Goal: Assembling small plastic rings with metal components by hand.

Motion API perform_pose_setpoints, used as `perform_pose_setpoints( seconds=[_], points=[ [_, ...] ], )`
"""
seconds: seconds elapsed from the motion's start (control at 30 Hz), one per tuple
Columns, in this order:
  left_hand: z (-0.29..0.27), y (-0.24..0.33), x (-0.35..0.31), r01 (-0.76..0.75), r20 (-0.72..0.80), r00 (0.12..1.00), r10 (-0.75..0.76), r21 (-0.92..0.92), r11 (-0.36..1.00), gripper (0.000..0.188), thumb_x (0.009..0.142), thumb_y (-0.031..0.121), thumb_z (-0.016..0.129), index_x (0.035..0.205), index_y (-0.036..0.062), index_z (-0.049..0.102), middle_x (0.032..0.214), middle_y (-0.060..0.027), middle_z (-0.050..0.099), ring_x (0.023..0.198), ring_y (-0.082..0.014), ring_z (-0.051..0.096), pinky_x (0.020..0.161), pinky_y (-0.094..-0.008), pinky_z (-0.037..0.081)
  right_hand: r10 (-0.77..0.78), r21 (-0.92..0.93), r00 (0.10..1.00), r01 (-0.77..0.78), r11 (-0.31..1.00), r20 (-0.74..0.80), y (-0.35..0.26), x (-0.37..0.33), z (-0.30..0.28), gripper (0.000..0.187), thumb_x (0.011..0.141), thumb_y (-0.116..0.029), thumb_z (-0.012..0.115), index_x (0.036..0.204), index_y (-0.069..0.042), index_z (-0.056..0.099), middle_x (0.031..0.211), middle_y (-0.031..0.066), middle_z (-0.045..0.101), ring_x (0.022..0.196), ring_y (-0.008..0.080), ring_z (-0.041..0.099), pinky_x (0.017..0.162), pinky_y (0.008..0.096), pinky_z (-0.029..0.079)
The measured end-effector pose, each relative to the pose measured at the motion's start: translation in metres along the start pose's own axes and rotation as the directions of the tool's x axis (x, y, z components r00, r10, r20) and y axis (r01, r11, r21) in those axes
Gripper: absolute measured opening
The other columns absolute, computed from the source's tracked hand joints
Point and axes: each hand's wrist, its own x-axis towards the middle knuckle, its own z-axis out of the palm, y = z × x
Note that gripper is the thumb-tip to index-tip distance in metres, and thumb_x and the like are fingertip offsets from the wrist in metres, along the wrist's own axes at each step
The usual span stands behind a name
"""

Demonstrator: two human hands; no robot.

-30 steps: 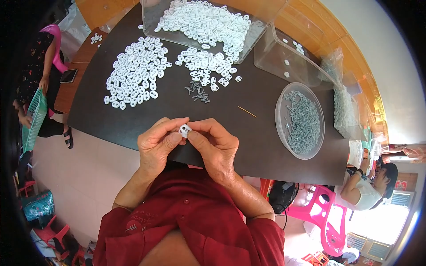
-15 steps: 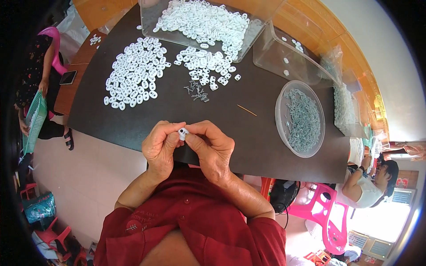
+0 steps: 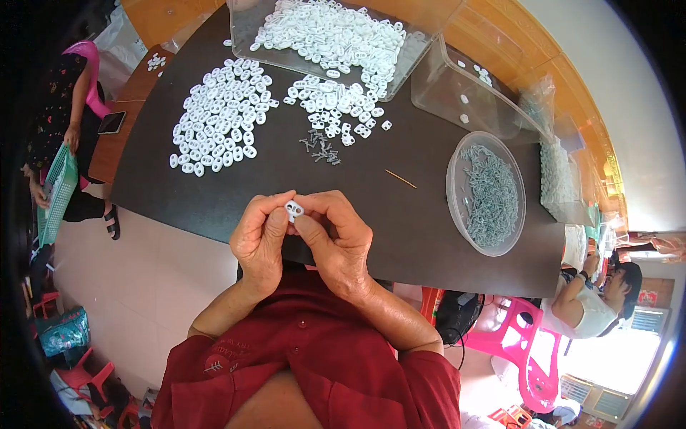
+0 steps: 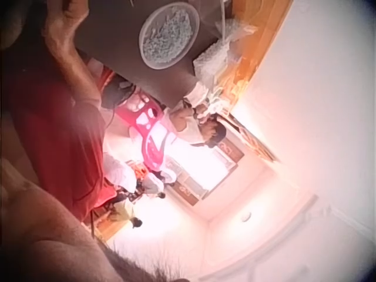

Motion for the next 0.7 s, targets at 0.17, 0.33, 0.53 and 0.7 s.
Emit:
perform_pose_setpoints(
  seconds=[0.17,0.33,0.53,0.7],
  points=[
    [-0.0040,0.0033,0.0027,0.028,0.029,0.999,-0.028,-0.008,1.000,0.018,0.094,0.005,0.052,0.108,-0.0021,0.062,0.084,-0.0019,0.055,0.070,-0.0058,0.050,0.062,-0.0190,0.042,-0.144,-0.250,0.987,0.157,0.955,0.069,0.0048,-0.0015,-0.0037,0.030,0.079,0.010,0.063,0.107,0.002,0.060,0.100,0.0067,0.057,0.080,0.0089,0.054,0.074,0.0226,0.046],
    [-0.0078,0.0034,0.0031,0.049,0.058,0.997,-0.048,-0.016,0.999,0.020,0.095,0.006,0.052,0.109,-0.0019,0.062,0.084,-0.0013,0.055,0.072,-0.0059,0.049,0.063,-0.0194,0.041,-0.212,-0.299,0.976,0.219,0.929,0.054,0.0065,-0.0008,-0.0023,0.030,0.078,0.010,0.064,0.107,0.002,0.060,0.100,0.0078,0.057,0.078,0.0087,0.054,0.071,0.0220,0.046],
    [-0.0057,0.0058,0.0038,0.050,0.059,0.997,-0.050,-0.003,0.999,0.020,0.094,0.006,0.052,0.109,-0.0020,0.062,0.083,-0.0017,0.054,0.072,-0.0062,0.050,0.063,-0.0196,0.041,-0.264,-0.334,0.963,0.266,0.904,0.053,0.0091,-0.0009,-0.0030,0.029,0.078,0.010,0.064,0.107,0.004,0.060,0.099,0.0091,0.057,0.076,0.0096,0.057,0.068,0.0216,0.047],
    [-0.0024,0.0064,0.0018,0.066,0.059,0.996,-0.064,-0.041,0.997,0.020,0.094,0.003,0.052,0.109,-0.0023,0.062,0.083,-0.0025,0.054,0.070,-0.0068,0.051,0.061,-0.0197,0.043,-0.315,-0.361,0.947,0.314,0.878,0.057,0.0111,-0.0003,-0.0045,0.028,0.078,0.010,0.063,0.105,0.004,0.061,0.096,0.0097,0.057,0.073,0.0105,0.058,0.066,0.0218,0.047]
  ],
)
